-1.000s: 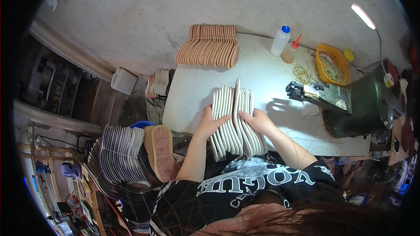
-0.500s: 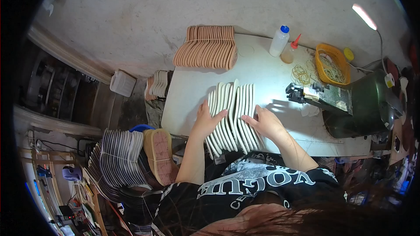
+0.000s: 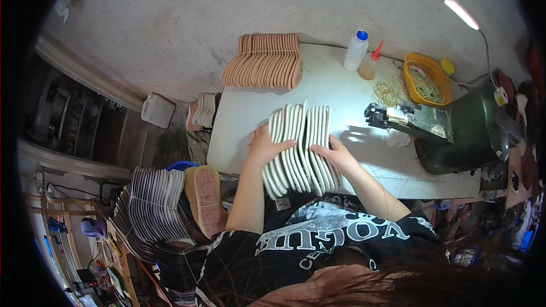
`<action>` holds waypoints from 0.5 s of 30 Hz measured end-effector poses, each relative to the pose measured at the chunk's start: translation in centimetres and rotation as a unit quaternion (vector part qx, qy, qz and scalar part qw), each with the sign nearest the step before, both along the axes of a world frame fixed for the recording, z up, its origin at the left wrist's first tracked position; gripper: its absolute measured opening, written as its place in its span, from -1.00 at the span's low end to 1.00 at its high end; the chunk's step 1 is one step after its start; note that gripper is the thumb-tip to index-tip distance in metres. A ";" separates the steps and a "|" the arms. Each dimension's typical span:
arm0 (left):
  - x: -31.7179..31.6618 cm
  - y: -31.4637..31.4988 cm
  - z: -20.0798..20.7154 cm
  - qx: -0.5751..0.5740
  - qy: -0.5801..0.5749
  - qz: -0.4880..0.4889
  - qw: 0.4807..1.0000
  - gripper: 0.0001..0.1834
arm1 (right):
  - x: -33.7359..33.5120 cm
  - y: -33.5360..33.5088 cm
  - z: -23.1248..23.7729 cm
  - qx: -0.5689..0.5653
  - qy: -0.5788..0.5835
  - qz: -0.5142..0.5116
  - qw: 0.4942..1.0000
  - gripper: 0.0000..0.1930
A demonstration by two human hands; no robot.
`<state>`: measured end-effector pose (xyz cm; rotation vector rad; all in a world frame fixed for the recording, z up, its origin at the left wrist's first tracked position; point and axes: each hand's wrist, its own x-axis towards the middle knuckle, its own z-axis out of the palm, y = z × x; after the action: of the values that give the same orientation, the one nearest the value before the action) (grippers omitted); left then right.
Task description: The recorder sorts, stacks, and moves piles of shoe soles in a manufacturing environment.
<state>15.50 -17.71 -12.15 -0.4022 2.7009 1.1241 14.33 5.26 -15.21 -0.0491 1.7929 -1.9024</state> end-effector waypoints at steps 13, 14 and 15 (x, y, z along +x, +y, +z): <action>7.5 1.2 0.8 0.433 0.257 0.047 0.863 0.10 | 2.1 -1.1 4.6 -0.067 0.119 -0.011 0.991 -0.19; 7.8 0.4 2.3 0.418 0.280 0.019 0.864 0.15 | 2.0 -1.1 6.5 -0.099 0.185 -0.010 0.978 -0.14; 7.9 -0.5 3.4 0.402 0.303 -0.009 0.864 0.20 | 2.0 -1.1 7.6 -0.131 0.249 -0.009 0.960 -0.08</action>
<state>23.42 -18.18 -8.75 0.1498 2.2897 2.5304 16.31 4.11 -7.60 -0.6618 1.8240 -2.2727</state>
